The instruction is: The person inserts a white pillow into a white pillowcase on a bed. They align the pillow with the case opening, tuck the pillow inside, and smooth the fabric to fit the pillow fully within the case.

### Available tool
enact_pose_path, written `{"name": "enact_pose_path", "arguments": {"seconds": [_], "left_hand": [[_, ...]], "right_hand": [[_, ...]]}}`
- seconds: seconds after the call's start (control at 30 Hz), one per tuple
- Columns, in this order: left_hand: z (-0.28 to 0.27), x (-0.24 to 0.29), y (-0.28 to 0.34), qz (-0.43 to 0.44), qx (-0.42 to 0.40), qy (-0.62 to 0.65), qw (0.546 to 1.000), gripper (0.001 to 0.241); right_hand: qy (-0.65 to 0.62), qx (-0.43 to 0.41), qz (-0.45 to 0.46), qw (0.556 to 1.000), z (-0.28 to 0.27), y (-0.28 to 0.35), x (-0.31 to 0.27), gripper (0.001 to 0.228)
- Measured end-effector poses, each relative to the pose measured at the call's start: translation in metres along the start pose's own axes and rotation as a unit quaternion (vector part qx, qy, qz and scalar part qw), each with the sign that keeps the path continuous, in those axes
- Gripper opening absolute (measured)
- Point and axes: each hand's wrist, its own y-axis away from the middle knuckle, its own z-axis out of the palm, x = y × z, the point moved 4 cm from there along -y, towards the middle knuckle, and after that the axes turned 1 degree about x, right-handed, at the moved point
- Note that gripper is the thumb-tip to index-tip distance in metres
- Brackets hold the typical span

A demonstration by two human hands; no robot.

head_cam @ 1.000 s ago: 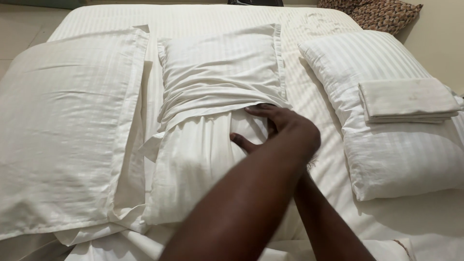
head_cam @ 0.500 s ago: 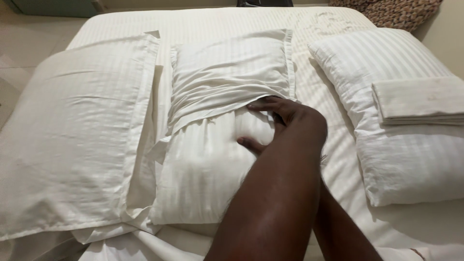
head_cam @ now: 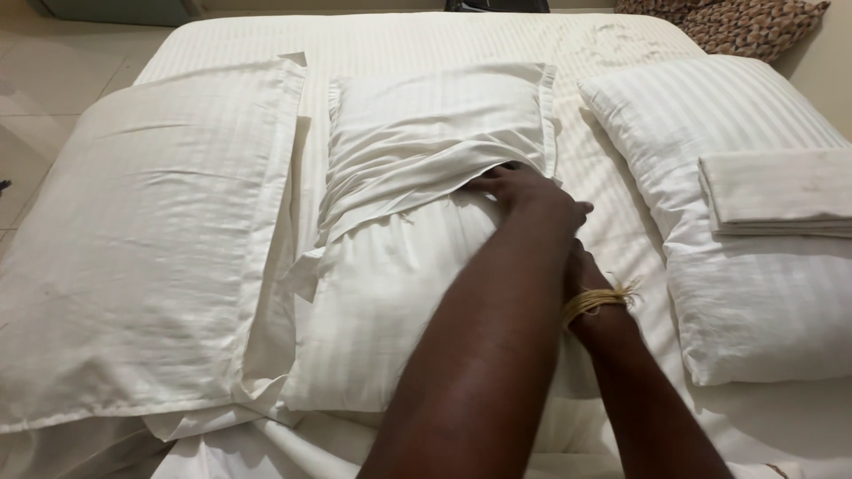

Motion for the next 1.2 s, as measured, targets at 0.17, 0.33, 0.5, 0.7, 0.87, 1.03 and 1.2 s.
{"name": "enact_pose_path", "arguments": {"seconds": [0.17,0.33,0.5,0.7,0.87,1.03,1.2], "left_hand": [[0.023,-0.025,-0.021,0.083,0.105,0.069,0.989,0.076],[0.060,-0.111,0.019,0.266,0.369,0.156,0.877,0.051],[0.064,-0.222,0.087,-0.013,0.241,0.313,0.919,0.081],[0.112,-0.244,0.046,-0.025,0.267,0.408,0.873,0.100],[0.093,-0.234,0.065,-0.016,0.240,0.433,0.869,0.116],[0.073,-0.221,0.082,0.011,0.178,0.461,0.870,0.123],[0.079,-0.229,0.072,0.008,0.158,0.478,0.864,0.123]], "right_hand": [[0.016,-0.045,0.088,0.995,-0.014,0.013,-0.012,0.060],[-0.107,-0.007,0.110,0.988,-0.046,0.026,-0.024,0.091],[0.002,0.055,0.163,0.985,-0.059,0.040,-0.063,0.094],[-0.002,0.361,-0.047,0.931,-0.061,0.061,-0.144,0.045],[-0.094,0.346,-0.097,0.929,-0.055,0.055,-0.150,0.032],[-0.129,0.275,-0.058,0.951,-0.055,0.049,-0.151,0.064],[-0.020,0.276,-0.022,0.961,-0.043,0.048,-0.163,0.102]]}}
